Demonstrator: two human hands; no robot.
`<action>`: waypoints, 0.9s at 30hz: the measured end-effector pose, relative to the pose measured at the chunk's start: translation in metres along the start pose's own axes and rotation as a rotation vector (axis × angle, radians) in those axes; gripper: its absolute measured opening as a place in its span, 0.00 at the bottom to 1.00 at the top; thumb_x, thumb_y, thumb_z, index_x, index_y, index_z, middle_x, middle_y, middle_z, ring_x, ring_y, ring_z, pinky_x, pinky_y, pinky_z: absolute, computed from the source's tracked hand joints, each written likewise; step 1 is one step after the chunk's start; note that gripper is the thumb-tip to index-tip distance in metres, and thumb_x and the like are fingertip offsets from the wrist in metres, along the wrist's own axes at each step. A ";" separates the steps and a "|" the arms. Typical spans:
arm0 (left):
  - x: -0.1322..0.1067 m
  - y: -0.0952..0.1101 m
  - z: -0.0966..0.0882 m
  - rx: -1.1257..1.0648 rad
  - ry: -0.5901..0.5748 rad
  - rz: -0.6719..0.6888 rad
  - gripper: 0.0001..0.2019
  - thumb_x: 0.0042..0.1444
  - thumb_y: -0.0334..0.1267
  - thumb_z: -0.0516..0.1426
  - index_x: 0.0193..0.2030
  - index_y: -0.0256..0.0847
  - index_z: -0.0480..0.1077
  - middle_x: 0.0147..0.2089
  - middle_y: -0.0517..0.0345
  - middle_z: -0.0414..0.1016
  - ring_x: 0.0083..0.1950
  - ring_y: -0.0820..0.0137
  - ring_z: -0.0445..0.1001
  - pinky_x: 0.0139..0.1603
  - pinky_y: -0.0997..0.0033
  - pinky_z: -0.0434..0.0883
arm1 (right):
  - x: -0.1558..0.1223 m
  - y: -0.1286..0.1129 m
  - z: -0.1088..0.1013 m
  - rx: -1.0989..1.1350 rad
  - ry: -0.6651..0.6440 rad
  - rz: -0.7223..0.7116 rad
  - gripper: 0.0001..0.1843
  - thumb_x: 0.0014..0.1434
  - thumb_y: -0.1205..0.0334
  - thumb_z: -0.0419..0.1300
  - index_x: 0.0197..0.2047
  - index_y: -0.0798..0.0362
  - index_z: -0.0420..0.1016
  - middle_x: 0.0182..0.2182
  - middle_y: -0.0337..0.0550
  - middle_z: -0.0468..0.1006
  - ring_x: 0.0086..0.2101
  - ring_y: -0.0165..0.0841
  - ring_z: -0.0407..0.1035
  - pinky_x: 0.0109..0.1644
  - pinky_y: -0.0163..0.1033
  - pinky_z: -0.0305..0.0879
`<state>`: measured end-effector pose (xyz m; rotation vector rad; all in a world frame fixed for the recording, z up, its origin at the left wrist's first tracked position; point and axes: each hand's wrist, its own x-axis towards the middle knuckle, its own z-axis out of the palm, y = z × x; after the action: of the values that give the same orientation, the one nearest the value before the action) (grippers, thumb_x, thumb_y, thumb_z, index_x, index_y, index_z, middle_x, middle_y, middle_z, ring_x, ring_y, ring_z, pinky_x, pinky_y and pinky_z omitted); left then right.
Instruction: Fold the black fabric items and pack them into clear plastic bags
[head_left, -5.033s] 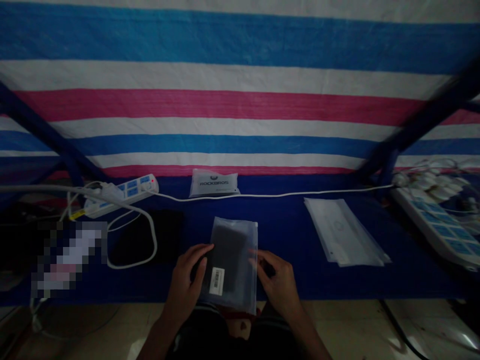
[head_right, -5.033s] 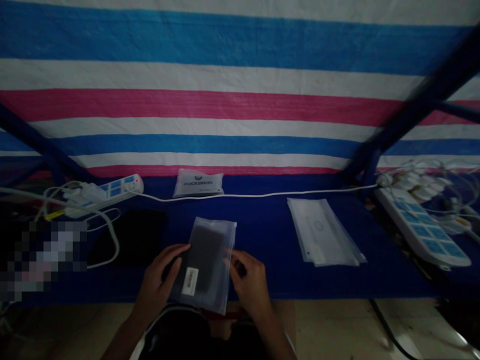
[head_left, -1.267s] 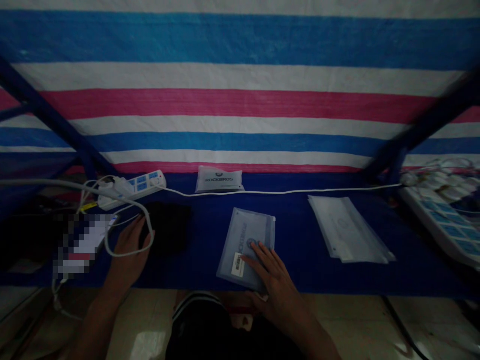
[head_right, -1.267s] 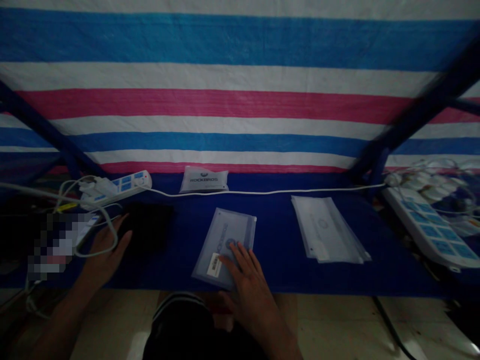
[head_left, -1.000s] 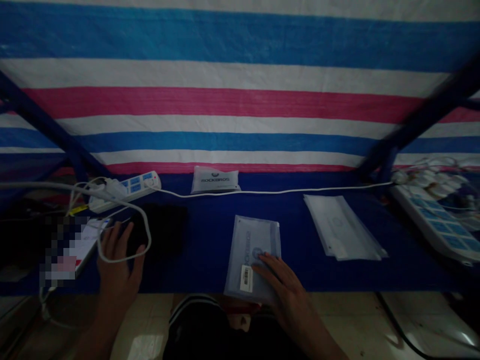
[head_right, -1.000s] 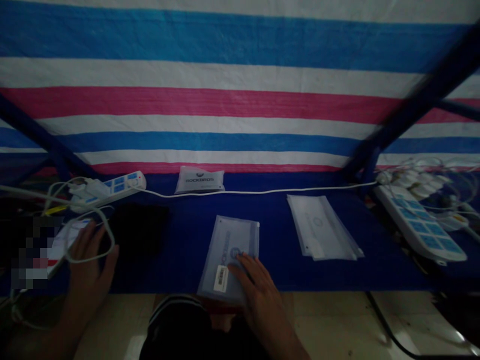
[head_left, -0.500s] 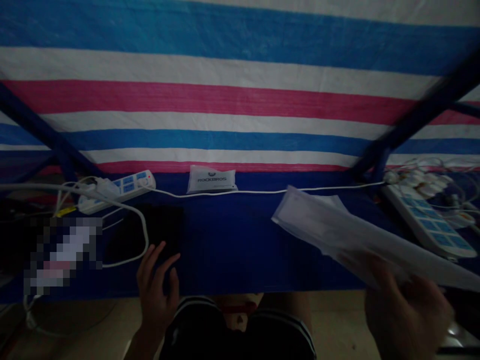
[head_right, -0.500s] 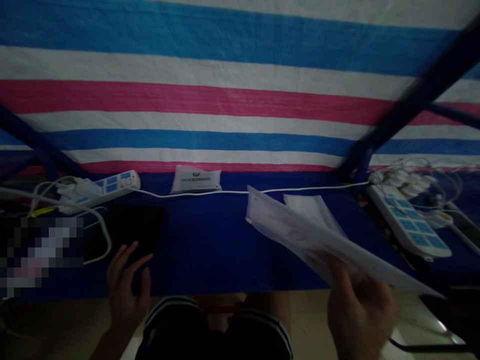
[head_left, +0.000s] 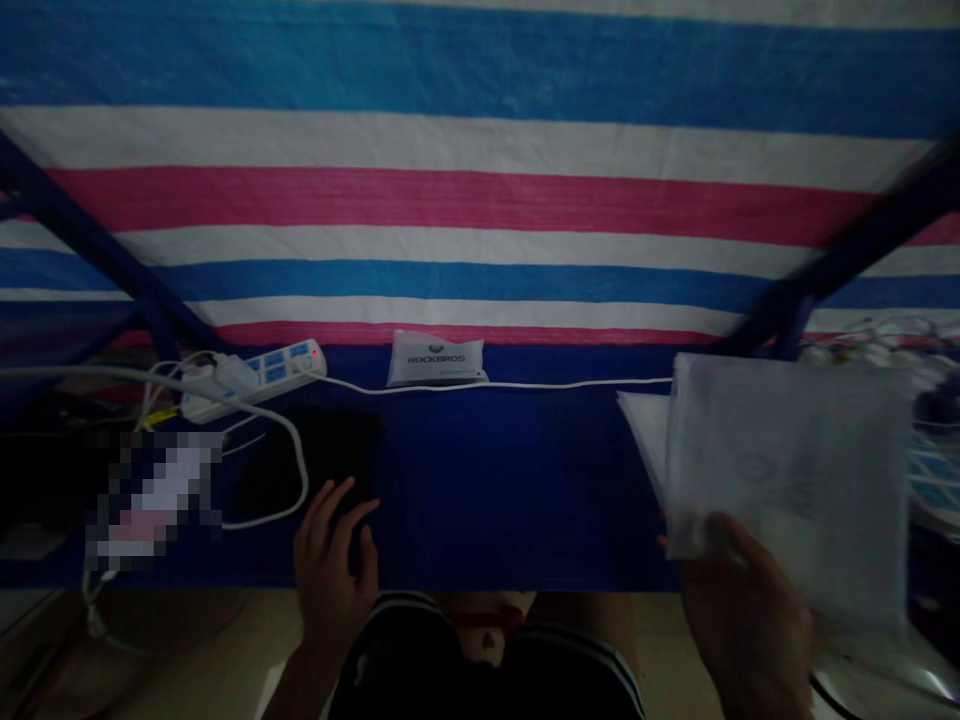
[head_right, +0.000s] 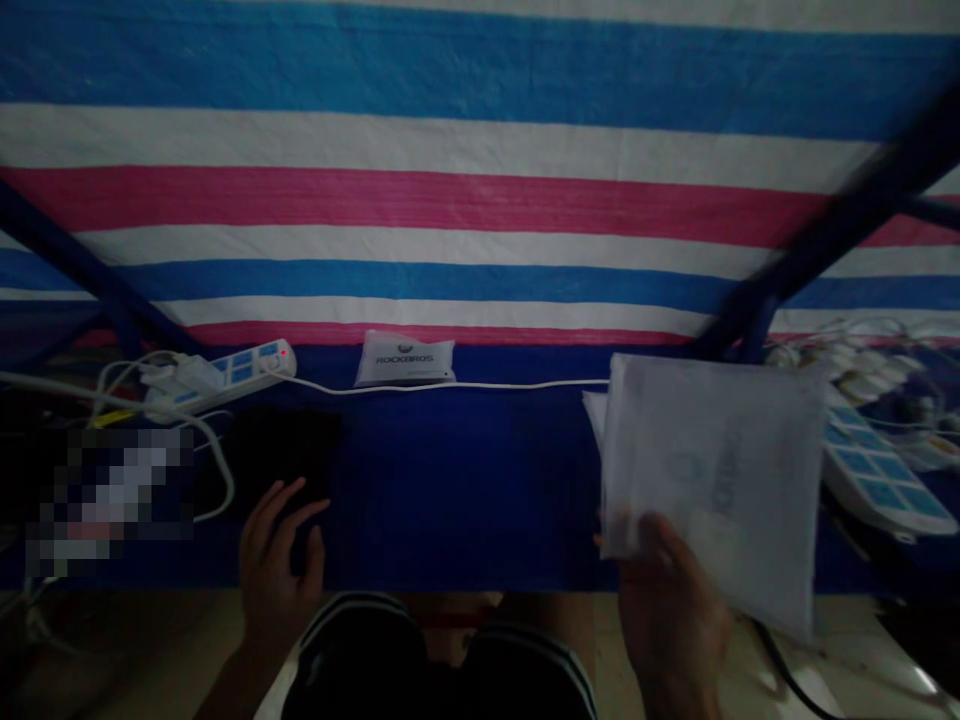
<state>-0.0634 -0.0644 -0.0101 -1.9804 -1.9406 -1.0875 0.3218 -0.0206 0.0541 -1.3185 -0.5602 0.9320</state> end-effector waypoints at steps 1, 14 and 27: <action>0.000 0.000 0.000 0.005 0.004 0.004 0.15 0.66 0.30 0.55 0.57 0.47 0.73 0.69 0.47 0.69 0.76 0.49 0.61 0.73 0.41 0.61 | -0.001 0.002 0.001 0.064 0.018 0.056 0.14 0.50 0.51 0.72 0.34 0.48 0.76 0.33 0.39 0.81 0.32 0.37 0.80 0.35 0.43 0.79; 0.003 0.001 0.000 0.048 0.029 0.048 0.12 0.67 0.29 0.55 0.54 0.42 0.73 0.66 0.43 0.71 0.73 0.48 0.65 0.70 0.42 0.64 | -0.069 -0.004 0.016 -0.657 -1.275 0.199 0.19 0.64 0.42 0.66 0.53 0.43 0.82 0.41 0.44 0.84 0.40 0.38 0.79 0.41 0.39 0.76; 0.003 0.001 0.001 0.045 0.026 0.043 0.12 0.67 0.29 0.55 0.54 0.43 0.73 0.66 0.44 0.71 0.72 0.48 0.65 0.68 0.42 0.65 | 0.052 0.037 -0.043 -1.579 -0.140 -0.578 0.50 0.58 0.31 0.60 0.71 0.60 0.62 0.50 0.63 0.82 0.47 0.61 0.77 0.48 0.61 0.73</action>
<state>-0.0620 -0.0622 -0.0086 -1.9654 -1.8829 -1.0448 0.3747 -0.0025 0.0022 -2.2130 -1.8753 -0.0918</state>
